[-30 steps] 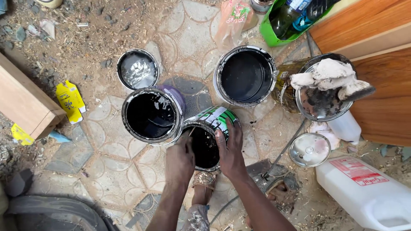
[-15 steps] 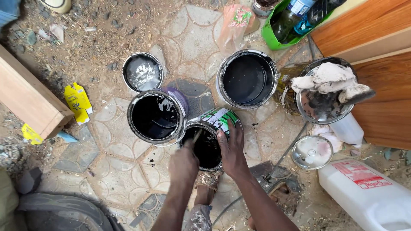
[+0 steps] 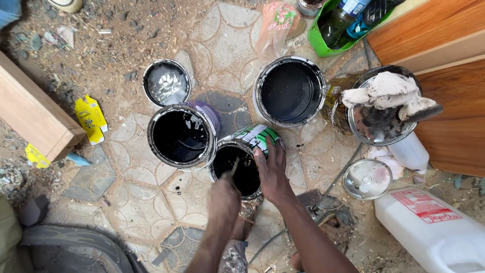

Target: Mixing and pouring dark paint in multiple cans using a wooden stick

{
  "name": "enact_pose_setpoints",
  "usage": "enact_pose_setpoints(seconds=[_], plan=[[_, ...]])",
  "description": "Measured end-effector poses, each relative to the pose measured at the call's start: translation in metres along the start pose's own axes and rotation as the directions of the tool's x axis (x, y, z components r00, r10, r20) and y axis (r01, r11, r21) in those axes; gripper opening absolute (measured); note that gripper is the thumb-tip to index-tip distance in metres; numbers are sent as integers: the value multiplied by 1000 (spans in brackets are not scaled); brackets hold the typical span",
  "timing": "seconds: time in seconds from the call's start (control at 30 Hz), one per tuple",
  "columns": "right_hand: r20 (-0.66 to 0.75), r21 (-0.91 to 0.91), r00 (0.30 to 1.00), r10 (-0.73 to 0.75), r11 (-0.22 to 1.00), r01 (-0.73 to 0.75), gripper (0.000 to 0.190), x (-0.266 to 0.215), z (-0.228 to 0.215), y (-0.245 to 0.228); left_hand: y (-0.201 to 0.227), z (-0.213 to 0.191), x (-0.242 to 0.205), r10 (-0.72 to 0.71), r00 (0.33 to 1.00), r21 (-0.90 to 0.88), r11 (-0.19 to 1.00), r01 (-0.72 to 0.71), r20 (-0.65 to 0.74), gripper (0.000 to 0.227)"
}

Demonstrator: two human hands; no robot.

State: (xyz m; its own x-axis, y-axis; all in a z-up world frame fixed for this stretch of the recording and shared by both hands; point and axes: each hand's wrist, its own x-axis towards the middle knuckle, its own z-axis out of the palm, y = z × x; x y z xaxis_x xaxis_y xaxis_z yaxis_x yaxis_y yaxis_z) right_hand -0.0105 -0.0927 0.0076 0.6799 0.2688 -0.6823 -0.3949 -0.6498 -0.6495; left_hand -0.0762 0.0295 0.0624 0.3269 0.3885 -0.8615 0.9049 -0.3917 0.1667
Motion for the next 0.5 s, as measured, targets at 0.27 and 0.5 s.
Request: enact_pose_setpoints(seconds=[0.27,0.5], plan=[[155,97,982,108,988,-124,75,7,-29,11,16,11,27,71,992,-773,633,33,100,30],[224,132,969,105,982,-137,78,9,-41,8,-48,60,72,155,982,-100,981,-166,-111,28]])
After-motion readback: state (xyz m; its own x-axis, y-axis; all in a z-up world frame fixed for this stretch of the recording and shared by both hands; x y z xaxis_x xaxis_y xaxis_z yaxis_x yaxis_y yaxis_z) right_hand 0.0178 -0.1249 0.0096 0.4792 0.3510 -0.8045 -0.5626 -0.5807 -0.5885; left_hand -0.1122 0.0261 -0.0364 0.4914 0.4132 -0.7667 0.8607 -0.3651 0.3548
